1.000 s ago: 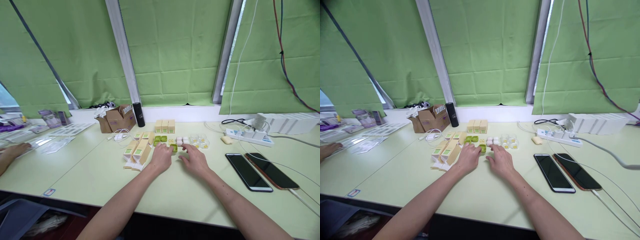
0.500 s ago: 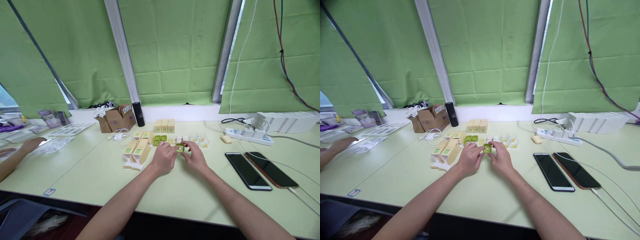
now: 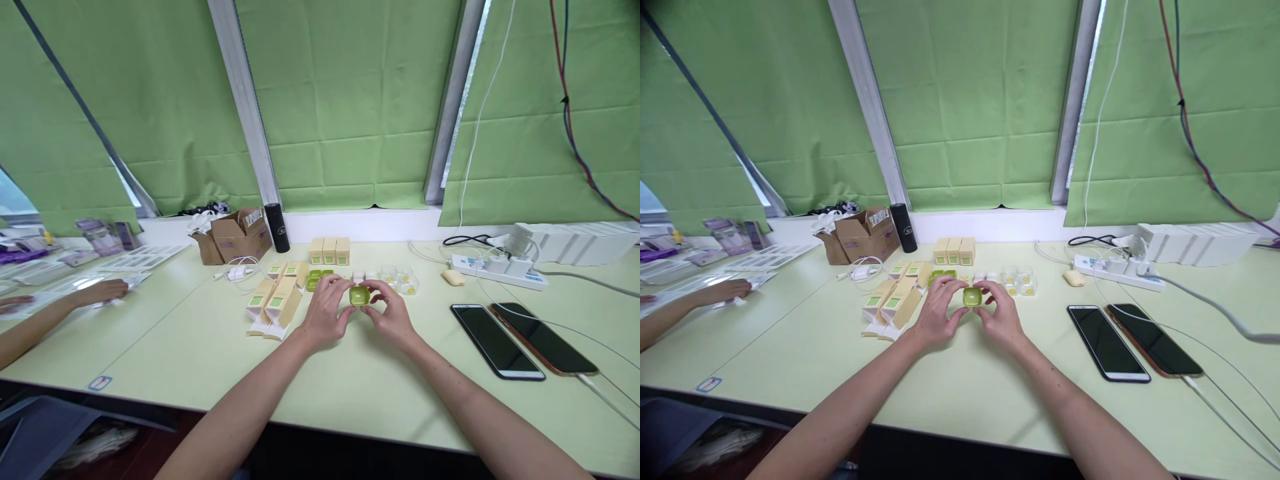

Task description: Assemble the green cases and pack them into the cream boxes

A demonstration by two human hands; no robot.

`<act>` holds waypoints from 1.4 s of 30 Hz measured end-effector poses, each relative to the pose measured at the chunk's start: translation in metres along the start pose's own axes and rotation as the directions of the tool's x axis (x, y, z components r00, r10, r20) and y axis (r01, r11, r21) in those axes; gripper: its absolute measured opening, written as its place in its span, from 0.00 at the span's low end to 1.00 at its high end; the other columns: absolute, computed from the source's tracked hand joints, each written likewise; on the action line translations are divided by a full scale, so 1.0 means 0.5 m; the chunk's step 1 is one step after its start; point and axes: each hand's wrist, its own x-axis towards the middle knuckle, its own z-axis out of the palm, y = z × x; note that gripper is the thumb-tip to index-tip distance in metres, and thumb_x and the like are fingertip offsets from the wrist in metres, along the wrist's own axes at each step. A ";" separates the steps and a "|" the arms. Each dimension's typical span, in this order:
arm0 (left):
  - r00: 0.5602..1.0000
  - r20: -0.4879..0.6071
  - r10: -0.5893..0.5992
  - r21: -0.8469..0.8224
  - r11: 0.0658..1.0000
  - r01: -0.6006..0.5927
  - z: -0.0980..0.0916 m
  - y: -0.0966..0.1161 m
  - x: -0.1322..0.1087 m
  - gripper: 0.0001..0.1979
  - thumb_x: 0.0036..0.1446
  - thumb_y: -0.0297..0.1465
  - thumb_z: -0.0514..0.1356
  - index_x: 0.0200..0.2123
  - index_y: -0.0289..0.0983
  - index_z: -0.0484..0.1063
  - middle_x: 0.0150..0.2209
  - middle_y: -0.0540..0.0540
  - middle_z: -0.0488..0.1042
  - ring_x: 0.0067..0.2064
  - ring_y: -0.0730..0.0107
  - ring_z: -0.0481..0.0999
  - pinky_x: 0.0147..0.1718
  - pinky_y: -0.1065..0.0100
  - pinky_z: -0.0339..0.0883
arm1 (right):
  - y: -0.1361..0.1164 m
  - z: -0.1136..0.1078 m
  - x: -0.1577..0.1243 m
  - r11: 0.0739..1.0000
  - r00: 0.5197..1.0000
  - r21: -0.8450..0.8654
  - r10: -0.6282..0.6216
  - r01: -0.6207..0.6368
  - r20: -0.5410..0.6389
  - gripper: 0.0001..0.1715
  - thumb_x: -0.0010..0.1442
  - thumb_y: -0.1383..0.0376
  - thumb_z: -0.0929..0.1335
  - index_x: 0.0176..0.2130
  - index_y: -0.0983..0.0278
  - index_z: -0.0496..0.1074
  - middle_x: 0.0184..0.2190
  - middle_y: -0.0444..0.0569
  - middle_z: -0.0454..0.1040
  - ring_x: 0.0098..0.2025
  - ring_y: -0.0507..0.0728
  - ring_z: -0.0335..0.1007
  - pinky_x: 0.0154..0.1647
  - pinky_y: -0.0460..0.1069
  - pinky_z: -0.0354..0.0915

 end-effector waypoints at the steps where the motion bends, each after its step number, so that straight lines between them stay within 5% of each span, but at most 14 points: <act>1: 1.000 -0.001 0.000 -0.006 1.000 0.000 0.001 0.000 -0.001 0.24 0.62 0.29 0.62 0.61 0.40 0.65 0.54 0.37 0.75 0.58 0.48 0.68 0.56 0.45 0.67 | 0.000 0.001 0.000 1.000 1.000 0.015 -0.005 0.005 -0.001 0.22 0.54 0.65 0.70 0.50 0.58 0.73 0.52 0.52 0.77 0.49 0.61 0.73 0.47 0.56 0.72; 15: 0.999 -0.032 -0.024 -0.041 0.999 0.022 -0.001 -0.004 -0.002 0.21 0.62 0.29 0.61 0.59 0.39 0.68 0.51 0.36 0.75 0.58 0.49 0.69 0.55 0.47 0.69 | -0.011 0.000 0.000 0.992 0.998 0.112 0.068 -0.065 -0.018 0.26 0.57 0.56 0.72 0.54 0.58 0.69 0.51 0.55 0.78 0.47 0.61 0.74 0.43 0.56 0.73; 24: 0.983 -0.054 -0.176 -0.158 0.973 0.166 0.010 -0.017 -0.001 0.15 0.65 0.30 0.61 0.55 0.39 0.72 0.48 0.40 0.75 0.50 0.59 0.77 0.52 0.55 0.73 | -0.006 -0.002 -0.002 0.987 0.993 0.123 0.098 -0.105 0.058 0.26 0.65 0.50 0.68 0.57 0.59 0.66 0.45 0.54 0.80 0.46 0.60 0.77 0.42 0.52 0.70; 33: 0.959 -0.066 -0.275 -0.217 0.942 0.255 0.018 -0.021 -0.001 0.12 0.67 0.36 0.61 0.49 0.36 0.76 0.42 0.42 0.76 0.44 0.62 0.78 0.48 0.58 0.74 | 0.000 -0.001 -0.004 0.993 0.996 0.112 0.039 -0.048 0.077 0.32 0.59 0.58 0.72 0.61 0.57 0.65 0.37 0.46 0.77 0.39 0.57 0.75 0.39 0.52 0.72; 42: 0.957 -0.058 -0.285 -0.211 0.940 0.268 0.020 -0.023 0.000 0.12 0.66 0.38 0.61 0.45 0.37 0.78 0.39 0.43 0.77 0.44 0.60 0.78 0.46 0.58 0.72 | 0.010 0.003 0.000 0.992 0.995 0.105 0.063 -0.070 0.076 0.28 0.60 0.59 0.71 0.59 0.58 0.70 0.34 0.44 0.75 0.38 0.56 0.74 0.38 0.51 0.70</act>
